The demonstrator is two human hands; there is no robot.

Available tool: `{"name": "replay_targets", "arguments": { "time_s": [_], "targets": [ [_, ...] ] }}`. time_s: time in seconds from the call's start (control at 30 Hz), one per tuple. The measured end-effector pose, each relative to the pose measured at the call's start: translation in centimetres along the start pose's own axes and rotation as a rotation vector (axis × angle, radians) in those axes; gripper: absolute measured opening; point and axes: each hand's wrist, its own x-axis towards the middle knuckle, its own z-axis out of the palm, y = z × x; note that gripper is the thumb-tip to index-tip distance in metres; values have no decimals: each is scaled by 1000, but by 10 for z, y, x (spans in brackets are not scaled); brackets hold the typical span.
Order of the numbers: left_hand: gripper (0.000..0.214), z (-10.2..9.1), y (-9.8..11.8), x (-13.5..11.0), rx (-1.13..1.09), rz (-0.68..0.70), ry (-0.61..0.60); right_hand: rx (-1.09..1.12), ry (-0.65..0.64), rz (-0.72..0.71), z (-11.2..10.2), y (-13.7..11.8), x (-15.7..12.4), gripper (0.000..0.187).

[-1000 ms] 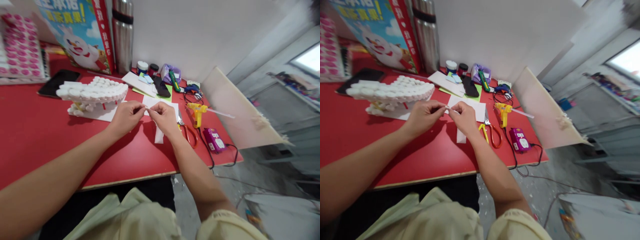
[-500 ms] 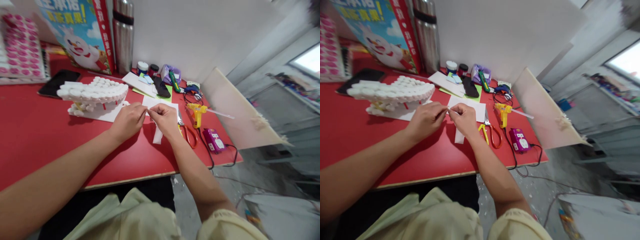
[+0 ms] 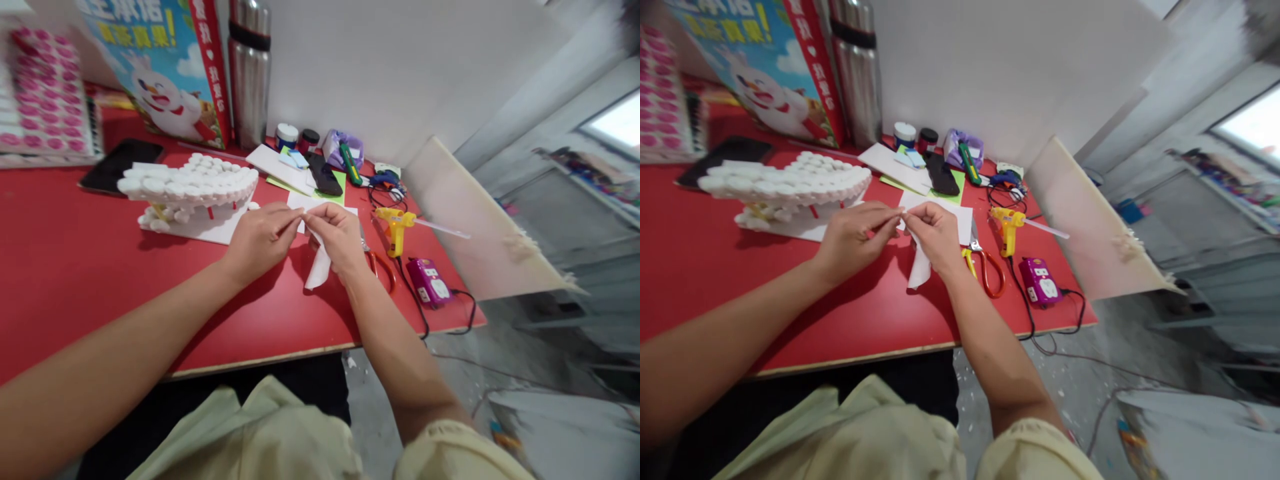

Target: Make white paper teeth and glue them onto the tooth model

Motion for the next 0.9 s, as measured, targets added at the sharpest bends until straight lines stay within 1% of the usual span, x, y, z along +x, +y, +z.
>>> {"name": "replay_targets", "arguments": {
  "time_s": [0.07,0.13,0.17,0.23,0.37,0.53,0.6,0.67,0.73,0.8,0.83,0.9],
  "targets": [
    [30,0,1,3,-260,-173,-9,-40,-18,-35,-1,1,1,20],
    [29,-1,0,6,-453,-324,-37,-116,-39,-102,-2,3,1,20],
    [28,-1,-1,7,-505,-361,-46,-159,-51,-139,-2,3,1,20],
    [26,-1,-3,9,-541,-363,-43,-214,-80,-195,-3,3,1,19],
    [25,-2,-8,9,-514,-306,-54,-184,-140,-234,-5,2,1,17],
    [29,-5,-10,10,-432,-257,-148,-229,-138,-268,-6,-2,-1,16],
    [29,-8,-11,11,-389,-189,-196,-218,-145,-246,-7,-3,-2,18],
    [30,-10,-12,11,-246,-58,-226,-173,-170,-181,-8,-3,-1,22],
    [33,-11,-13,11,-8,100,-247,-125,-197,-108,-8,-2,0,26],
    [36,-11,-14,11,203,219,-254,-107,-207,-70,-9,-2,1,29],
    [37,-10,-15,10,261,252,-250,-108,-208,-64,-9,-2,1,29],
    [37,-9,-16,10,274,254,-226,-128,-201,-65,-10,-2,2,30]
  ]
}}
